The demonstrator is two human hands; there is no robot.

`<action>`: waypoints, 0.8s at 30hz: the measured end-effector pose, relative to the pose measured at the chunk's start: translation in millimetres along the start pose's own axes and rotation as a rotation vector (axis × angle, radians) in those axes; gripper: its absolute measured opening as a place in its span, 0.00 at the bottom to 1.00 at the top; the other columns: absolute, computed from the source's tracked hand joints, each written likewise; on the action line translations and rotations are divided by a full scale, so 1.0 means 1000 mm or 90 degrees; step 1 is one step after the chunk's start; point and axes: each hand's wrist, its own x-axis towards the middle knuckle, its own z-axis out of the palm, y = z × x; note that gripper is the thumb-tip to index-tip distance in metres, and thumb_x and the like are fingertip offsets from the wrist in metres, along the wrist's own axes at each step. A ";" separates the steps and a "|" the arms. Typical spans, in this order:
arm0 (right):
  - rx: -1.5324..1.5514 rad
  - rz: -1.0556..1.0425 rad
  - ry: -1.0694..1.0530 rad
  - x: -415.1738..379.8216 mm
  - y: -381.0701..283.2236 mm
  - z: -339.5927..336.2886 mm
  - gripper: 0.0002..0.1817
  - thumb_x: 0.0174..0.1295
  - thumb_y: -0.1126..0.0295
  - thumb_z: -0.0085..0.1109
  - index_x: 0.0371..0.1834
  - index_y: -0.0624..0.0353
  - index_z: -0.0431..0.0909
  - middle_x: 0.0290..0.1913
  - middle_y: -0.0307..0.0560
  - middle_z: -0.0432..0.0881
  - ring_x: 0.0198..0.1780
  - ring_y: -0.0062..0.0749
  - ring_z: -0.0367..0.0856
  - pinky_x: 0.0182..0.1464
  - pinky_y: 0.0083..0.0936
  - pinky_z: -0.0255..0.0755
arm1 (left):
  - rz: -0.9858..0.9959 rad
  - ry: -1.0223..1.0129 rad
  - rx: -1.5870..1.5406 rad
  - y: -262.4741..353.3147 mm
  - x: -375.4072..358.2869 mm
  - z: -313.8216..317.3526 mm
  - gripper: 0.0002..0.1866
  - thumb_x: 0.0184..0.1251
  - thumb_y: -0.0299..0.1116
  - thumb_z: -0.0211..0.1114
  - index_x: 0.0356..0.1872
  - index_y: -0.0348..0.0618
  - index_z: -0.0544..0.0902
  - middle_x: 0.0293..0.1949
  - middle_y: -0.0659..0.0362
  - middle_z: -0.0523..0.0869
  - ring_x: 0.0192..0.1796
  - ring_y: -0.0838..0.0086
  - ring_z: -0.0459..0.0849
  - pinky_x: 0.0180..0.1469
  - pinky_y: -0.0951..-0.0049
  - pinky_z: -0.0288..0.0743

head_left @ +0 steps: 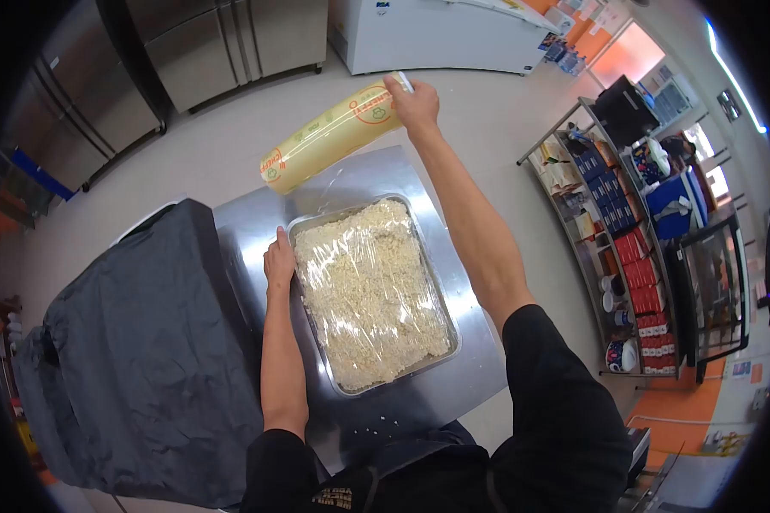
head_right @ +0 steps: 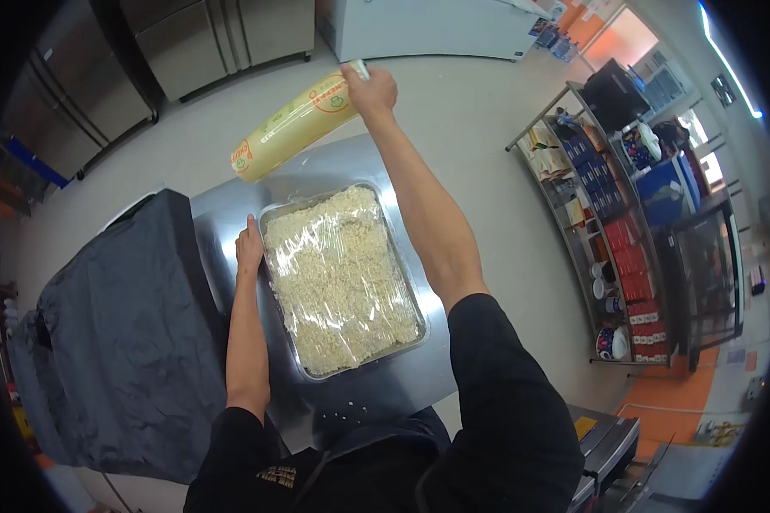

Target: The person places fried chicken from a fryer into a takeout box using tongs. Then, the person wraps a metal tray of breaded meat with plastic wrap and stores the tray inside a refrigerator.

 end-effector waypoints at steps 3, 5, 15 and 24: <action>-0.023 -0.016 0.027 0.013 -0.026 -0.023 0.25 0.46 0.45 0.62 0.25 0.60 0.83 0.23 0.52 0.81 0.30 0.44 0.80 0.37 0.35 0.72 | -0.008 -0.013 0.006 0.003 0.007 0.004 0.36 0.69 0.55 0.31 0.44 0.31 0.80 0.46 0.35 0.78 0.53 0.41 0.73 0.58 0.54 0.62; -0.033 -0.019 0.064 0.018 -0.045 -0.031 0.26 0.45 0.44 0.61 0.26 0.60 0.84 0.26 0.55 0.82 0.33 0.49 0.81 0.40 0.38 0.73 | -0.002 0.010 0.009 -0.003 0.011 0.004 0.35 0.68 0.55 0.32 0.45 0.32 0.80 0.47 0.36 0.78 0.53 0.42 0.73 0.59 0.55 0.62; 0.034 -0.040 0.333 0.043 -0.092 -0.046 0.18 0.47 0.58 0.54 0.15 0.65 0.78 0.16 0.53 0.77 0.22 0.42 0.75 0.33 0.34 0.70 | -0.089 -0.014 -0.047 -0.002 0.022 -0.003 0.31 0.63 0.53 0.42 0.43 0.34 0.81 0.46 0.37 0.79 0.53 0.44 0.75 0.58 0.56 0.65; 0.258 -0.234 0.320 0.018 -0.189 -0.020 0.19 0.58 0.70 0.54 0.10 0.67 0.69 0.08 0.43 0.65 0.13 0.23 0.61 0.19 0.31 0.56 | -0.056 -0.069 -0.050 -0.030 0.044 0.012 0.32 0.64 0.56 0.42 0.40 0.37 0.84 0.43 0.40 0.82 0.51 0.47 0.78 0.56 0.58 0.67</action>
